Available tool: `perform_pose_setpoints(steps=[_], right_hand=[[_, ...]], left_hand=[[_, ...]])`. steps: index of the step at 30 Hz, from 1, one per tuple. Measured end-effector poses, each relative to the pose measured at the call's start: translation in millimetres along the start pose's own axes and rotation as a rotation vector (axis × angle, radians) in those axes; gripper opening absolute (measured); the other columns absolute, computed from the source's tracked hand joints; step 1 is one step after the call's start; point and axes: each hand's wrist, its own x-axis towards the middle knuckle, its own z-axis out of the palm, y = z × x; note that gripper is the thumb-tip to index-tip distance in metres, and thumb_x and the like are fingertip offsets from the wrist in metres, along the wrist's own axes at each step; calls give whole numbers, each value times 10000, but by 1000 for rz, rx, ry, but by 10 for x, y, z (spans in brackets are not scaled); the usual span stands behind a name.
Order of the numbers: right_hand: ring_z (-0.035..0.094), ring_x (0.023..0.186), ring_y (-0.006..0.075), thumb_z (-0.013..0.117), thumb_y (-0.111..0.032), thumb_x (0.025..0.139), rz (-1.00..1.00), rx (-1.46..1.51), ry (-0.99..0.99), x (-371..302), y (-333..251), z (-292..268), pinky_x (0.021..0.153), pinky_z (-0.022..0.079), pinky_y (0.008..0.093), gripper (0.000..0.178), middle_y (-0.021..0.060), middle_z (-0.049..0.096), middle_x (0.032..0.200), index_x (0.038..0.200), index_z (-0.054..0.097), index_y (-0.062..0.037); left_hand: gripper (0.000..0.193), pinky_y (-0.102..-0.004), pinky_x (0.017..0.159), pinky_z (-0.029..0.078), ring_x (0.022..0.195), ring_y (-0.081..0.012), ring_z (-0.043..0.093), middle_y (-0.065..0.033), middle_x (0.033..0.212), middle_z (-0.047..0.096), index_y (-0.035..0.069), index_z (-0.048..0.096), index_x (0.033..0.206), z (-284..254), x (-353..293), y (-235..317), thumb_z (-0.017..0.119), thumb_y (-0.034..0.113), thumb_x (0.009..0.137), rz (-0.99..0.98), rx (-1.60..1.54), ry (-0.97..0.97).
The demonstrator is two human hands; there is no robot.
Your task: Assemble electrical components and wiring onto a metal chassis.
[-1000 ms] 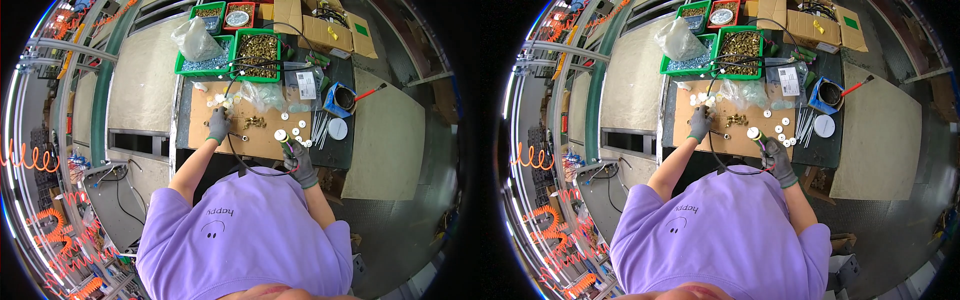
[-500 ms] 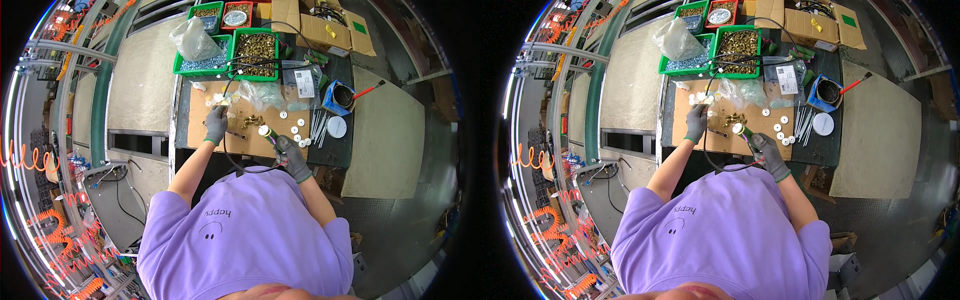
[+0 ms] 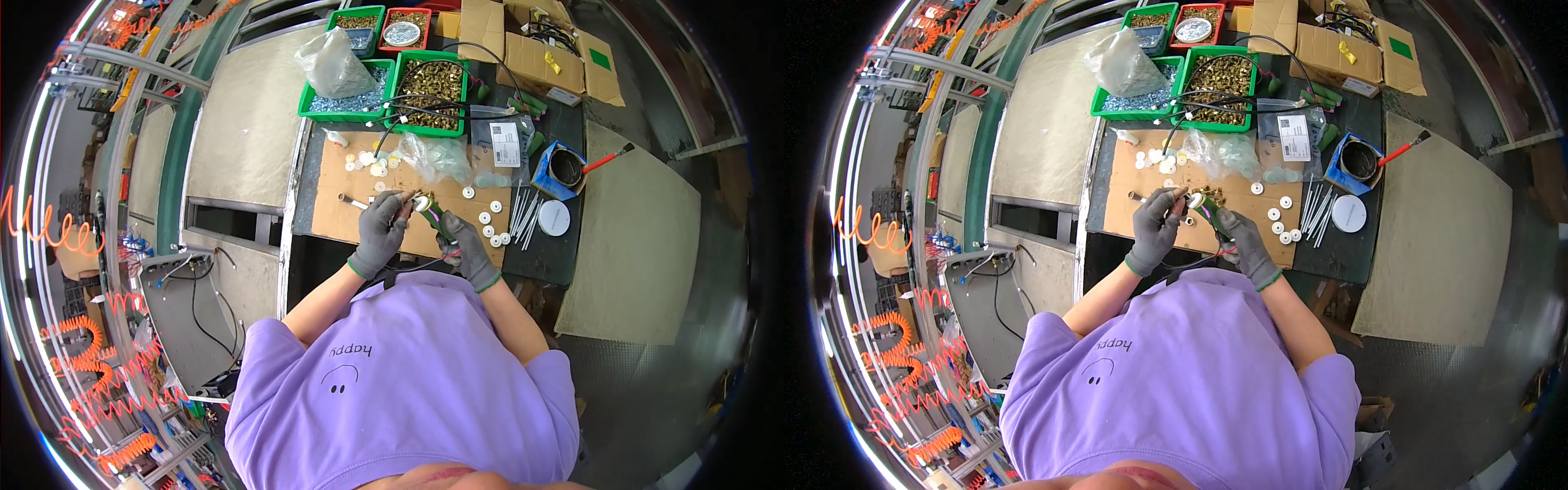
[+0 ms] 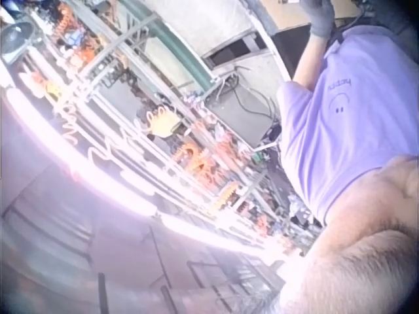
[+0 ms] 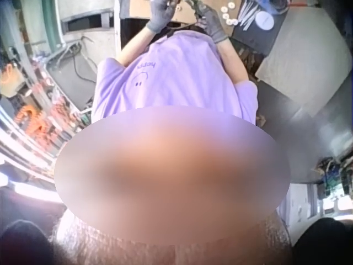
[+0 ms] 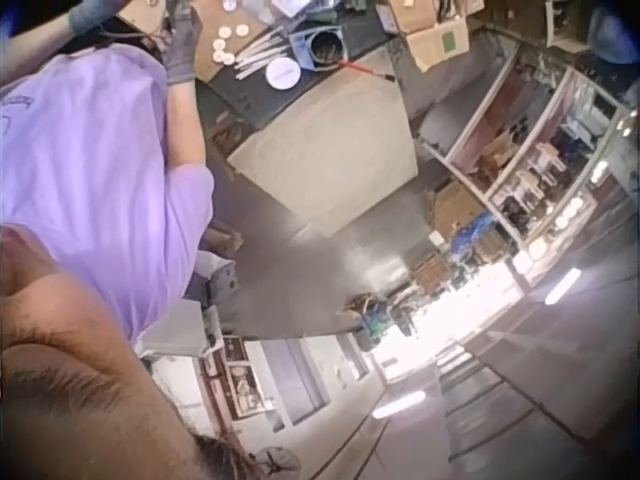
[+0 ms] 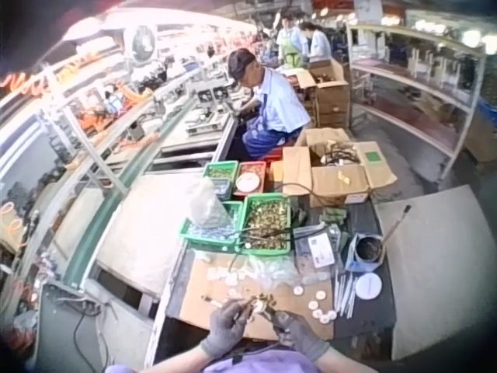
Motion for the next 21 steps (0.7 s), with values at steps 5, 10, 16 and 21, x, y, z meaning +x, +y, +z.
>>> perform_pose_setpoints(steps=[5, 10, 16, 21], right_hand=[[322, 394, 40, 559, -450, 874, 27, -7, -23, -111, -73, 15, 317, 212, 192, 365, -17, 438, 626, 909, 545, -87], [314, 402, 37, 558, -446, 875, 12, -6, -33, -256, -137, 10, 325, 208, 193, 361, -27, 418, 613, 907, 541, -87], [318, 397, 41, 554, -436, 880, -4, -21, -54, -376, -133, -142, 325, 209, 204, 353, -32, 401, 591, 915, 547, -84], [329, 379, 52, 560, -405, 884, 20, -39, -25, -463, -182, -179, 323, 210, 213, 322, -23, 440, 589, 869, 556, -84]], left_hand=[[221, -323, 595, 473, 705, -270, 592, -129, 896, 591, 30, 609, 1060, 36, -20, 41, 586, 61, 843, 243, 249, 59], [217, -325, 630, 488, 753, -277, 607, -137, 936, 600, 32, 614, 1059, 54, -88, 201, 579, 84, 852, 172, 188, 56], [205, -301, 650, 497, 764, -248, 628, -129, 970, 616, 27, 629, 1038, 141, -166, 349, 588, 98, 851, 97, 105, 65], [212, -320, 684, 504, 818, -283, 626, -149, 976, 623, 25, 633, 1036, 183, -305, 493, 599, 115, 848, 168, 135, 72]])
